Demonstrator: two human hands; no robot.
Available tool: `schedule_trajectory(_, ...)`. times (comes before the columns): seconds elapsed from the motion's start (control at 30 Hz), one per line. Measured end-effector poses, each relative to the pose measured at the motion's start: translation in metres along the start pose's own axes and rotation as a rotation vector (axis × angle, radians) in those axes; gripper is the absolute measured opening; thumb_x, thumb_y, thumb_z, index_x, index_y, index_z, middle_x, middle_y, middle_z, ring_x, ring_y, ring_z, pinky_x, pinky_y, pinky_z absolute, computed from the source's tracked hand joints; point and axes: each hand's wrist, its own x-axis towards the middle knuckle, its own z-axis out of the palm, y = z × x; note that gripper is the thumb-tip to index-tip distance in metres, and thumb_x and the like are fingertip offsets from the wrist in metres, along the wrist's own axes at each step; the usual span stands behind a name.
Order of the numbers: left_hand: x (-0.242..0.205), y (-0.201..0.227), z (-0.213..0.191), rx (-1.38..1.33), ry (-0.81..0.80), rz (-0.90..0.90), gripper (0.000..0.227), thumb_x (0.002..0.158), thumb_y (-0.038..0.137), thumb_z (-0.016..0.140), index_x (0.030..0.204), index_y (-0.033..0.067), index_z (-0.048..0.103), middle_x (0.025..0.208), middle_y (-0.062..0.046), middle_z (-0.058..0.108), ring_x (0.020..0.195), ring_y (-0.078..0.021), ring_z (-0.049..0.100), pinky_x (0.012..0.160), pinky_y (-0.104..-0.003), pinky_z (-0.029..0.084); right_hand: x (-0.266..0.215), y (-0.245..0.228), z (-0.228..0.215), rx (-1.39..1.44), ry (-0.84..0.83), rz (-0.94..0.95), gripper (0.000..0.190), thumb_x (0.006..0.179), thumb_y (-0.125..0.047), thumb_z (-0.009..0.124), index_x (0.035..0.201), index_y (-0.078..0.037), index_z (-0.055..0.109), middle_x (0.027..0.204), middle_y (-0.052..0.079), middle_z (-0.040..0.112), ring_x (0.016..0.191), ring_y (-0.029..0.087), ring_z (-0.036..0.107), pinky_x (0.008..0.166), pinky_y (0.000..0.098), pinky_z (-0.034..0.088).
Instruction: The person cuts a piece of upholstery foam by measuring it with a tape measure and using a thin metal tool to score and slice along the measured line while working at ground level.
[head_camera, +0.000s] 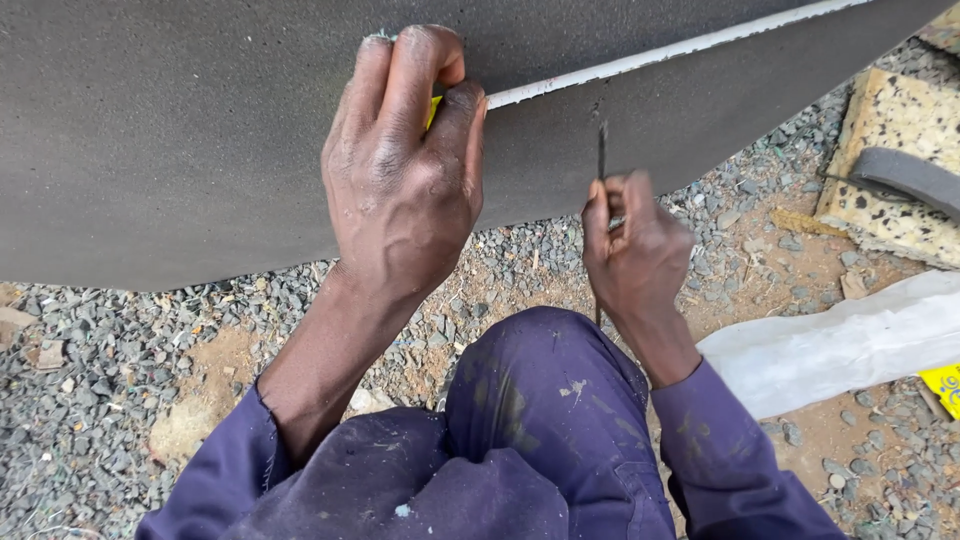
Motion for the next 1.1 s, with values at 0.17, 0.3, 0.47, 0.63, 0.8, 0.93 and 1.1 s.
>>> schedule_trajectory(0.17,-0.003,0.0,0.0,-0.017,-0.001,0.039,0.023,0.105,-0.009,0.072,0.086,-0.0084,0.059,0.106,-0.012,0.049,0.088,-0.0276,0.044,0.07,-0.039,0.044,0.033,-0.005,-0.005,0.049,0.14,-0.054,0.023,0.118,-0.016,0.05,0.1,-0.002,0.057,0.07,0.005,0.059,0.043,0.012,0.052,0.035,0.0245,0.047)
schedule_trajectory(0.3,-0.02,0.004,0.005,0.015,-0.04,0.034,0.022,0.107,0.0,0.074,0.089,-0.0064,0.063,0.108,-0.011,0.05,0.089,-0.0259,0.046,0.07,-0.037,0.045,-0.009,0.009,0.002,0.031,0.029,0.01,0.023,0.116,-0.017,0.052,0.1,-0.004,0.061,0.06,0.001,0.055,0.039,0.008,0.042,0.03,0.0228,0.033)
schedule_trajectory(0.47,-0.092,0.005,0.06,0.015,-0.119,-0.016,0.018,0.096,0.004,0.068,0.078,0.0042,0.072,0.094,-0.005,0.055,0.077,-0.0254,0.055,0.063,-0.036,0.049,-0.107,0.046,0.013,-0.058,-0.314,0.263,0.016,0.104,-0.03,0.059,0.094,-0.019,0.06,0.055,0.008,0.065,0.046,0.029,0.067,0.048,0.0401,0.05)
schedule_trajectory(0.63,-0.162,0.02,0.127,0.041,-0.253,-0.051,0.021,0.096,0.008,0.067,0.075,0.0065,0.069,0.092,-0.003,0.053,0.082,-0.0225,0.058,0.061,-0.034,0.051,-0.198,0.075,0.018,-0.017,-0.466,0.531,0.02,0.097,-0.044,0.061,0.092,-0.025,0.058,0.061,0.009,0.068,0.06,0.037,0.071,0.056,0.0495,0.055)
schedule_trajectory(0.8,-0.174,0.032,0.158,0.129,-0.497,-0.152,0.027,0.104,0.016,0.06,0.081,0.0111,0.073,0.094,-0.001,0.06,0.085,-0.0157,0.06,0.072,-0.028,0.054,-0.227,0.069,0.006,0.118,-0.482,0.676,0.013,0.094,-0.032,0.065,0.095,-0.022,0.058,0.063,0.008,0.072,0.062,0.037,0.072,0.057,0.049,0.056)
schedule_trajectory(0.93,-0.169,0.034,0.166,0.141,-0.508,-0.171,0.025,0.102,0.013,0.062,0.082,0.0093,0.075,0.092,-0.002,0.064,0.084,-0.0148,0.064,0.072,-0.027,0.055,-0.223,0.07,0.003,0.129,-0.461,0.681,0.009,0.094,-0.03,0.065,0.094,-0.022,0.06,0.061,0.007,0.071,0.062,0.037,0.072,0.058,0.0486,0.055)
schedule_trajectory(1.1,-0.191,0.021,0.174,0.166,-0.444,-0.164,0.023,0.1,0.013,0.064,0.08,0.011,0.076,0.09,0.0,0.059,0.083,-0.0123,0.06,0.072,-0.025,0.053,-0.241,0.091,0.026,0.154,-0.428,0.66,0.008,0.092,-0.029,0.067,0.092,-0.025,0.06,0.061,0.002,0.071,0.063,0.033,0.072,0.058,0.0463,0.057)
